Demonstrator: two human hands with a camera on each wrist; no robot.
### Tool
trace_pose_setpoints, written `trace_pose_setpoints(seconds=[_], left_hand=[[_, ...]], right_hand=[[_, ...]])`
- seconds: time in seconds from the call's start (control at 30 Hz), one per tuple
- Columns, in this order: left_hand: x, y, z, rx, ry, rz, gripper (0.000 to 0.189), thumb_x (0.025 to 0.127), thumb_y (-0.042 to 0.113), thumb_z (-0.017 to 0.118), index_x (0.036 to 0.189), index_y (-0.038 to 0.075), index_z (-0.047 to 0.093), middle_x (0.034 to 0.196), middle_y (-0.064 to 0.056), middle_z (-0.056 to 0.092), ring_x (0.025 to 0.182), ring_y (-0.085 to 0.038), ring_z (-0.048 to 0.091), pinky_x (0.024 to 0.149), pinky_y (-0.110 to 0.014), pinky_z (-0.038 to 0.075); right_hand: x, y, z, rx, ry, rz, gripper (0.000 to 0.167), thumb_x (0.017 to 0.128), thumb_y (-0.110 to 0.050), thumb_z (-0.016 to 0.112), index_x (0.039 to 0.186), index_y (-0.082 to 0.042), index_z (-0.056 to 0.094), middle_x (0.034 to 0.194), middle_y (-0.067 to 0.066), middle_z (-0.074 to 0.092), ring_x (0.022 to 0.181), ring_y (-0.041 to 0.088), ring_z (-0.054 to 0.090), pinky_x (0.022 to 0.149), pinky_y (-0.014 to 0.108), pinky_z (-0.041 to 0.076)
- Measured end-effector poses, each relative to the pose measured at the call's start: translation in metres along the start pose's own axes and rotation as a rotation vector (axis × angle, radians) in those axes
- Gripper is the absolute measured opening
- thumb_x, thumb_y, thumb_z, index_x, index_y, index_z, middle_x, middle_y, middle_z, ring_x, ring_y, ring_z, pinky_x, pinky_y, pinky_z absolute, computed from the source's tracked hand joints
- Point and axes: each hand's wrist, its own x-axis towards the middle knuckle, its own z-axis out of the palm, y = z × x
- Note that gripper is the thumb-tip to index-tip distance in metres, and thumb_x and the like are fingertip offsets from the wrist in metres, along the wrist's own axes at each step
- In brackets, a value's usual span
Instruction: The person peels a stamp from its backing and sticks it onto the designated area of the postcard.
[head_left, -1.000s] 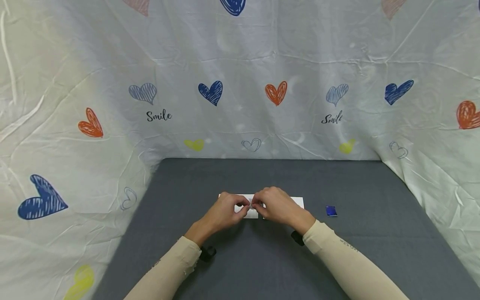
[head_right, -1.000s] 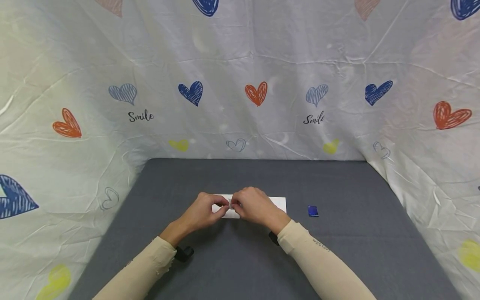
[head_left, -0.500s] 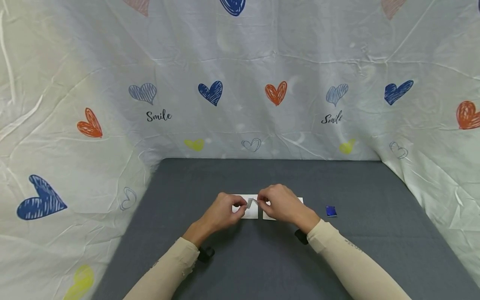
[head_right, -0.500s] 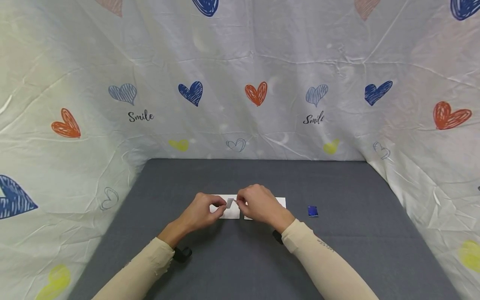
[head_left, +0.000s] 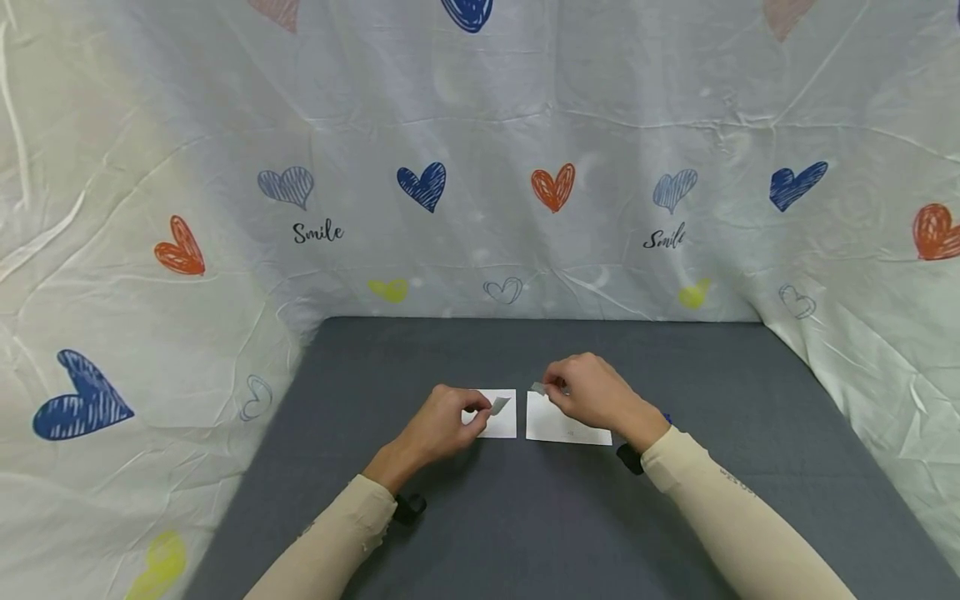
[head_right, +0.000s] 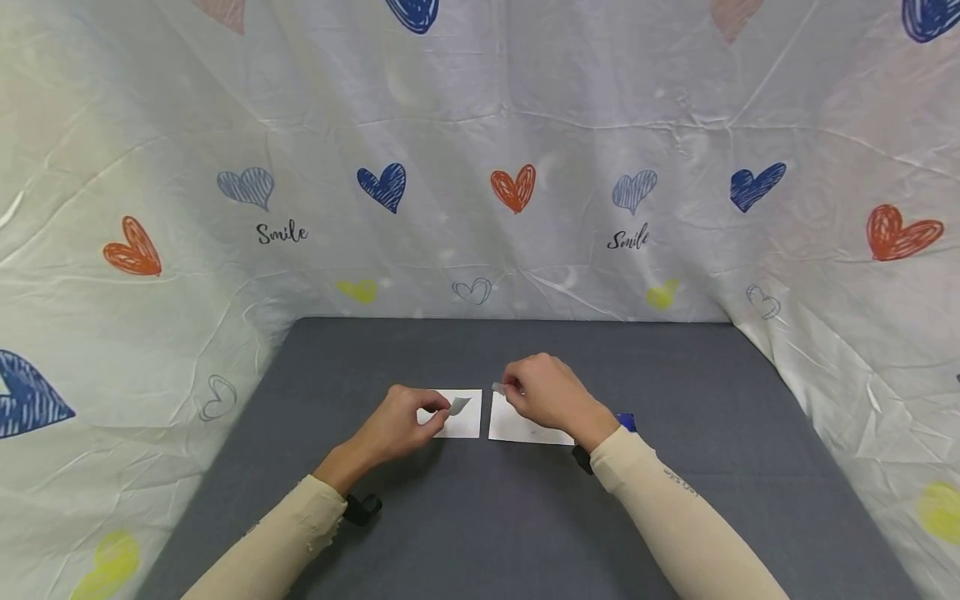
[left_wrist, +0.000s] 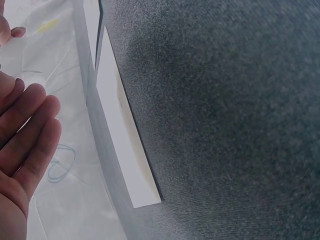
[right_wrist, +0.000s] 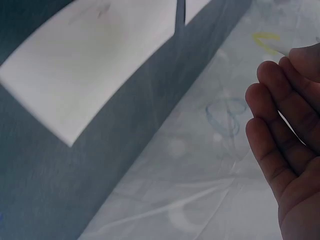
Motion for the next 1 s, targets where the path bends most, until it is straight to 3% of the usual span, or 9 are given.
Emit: trace_pose_setpoints(seconds=[0.23, 1.0], left_hand=[[-0.001, 0.0, -0.001, 0.005, -0.003, -0.003, 0.009, 0.097, 0.006, 0.076, 0.098, 0.008, 0.085, 0.093, -0.001, 0.083, 0.084, -0.014, 0.077, 0.077, -0.033, 0.063], [-0.002, -0.002, -0.002, -0.007, -0.01, -0.013, 0.01, 0.097, 0.006, 0.075, 0.1, 0.007, 0.085, 0.094, -0.003, 0.084, 0.084, -0.015, 0.077, 0.078, -0.039, 0.065]], right_hand=[[-0.009, 0.023, -0.016, -0.007, 0.006, 0.044, 0.01, 0.1, -0.012, 0.074, 0.096, -0.012, 0.083, 0.088, -0.002, 0.079, 0.076, 0.01, 0.069, 0.072, 0.035, 0.06], [-0.056, 0.092, -0.05, -0.03, -0.036, 0.202, 0.014, 0.1, -0.008, 0.07, 0.097, -0.007, 0.083, 0.083, -0.001, 0.077, 0.068, 0.006, 0.063, 0.069, 0.038, 0.059]])
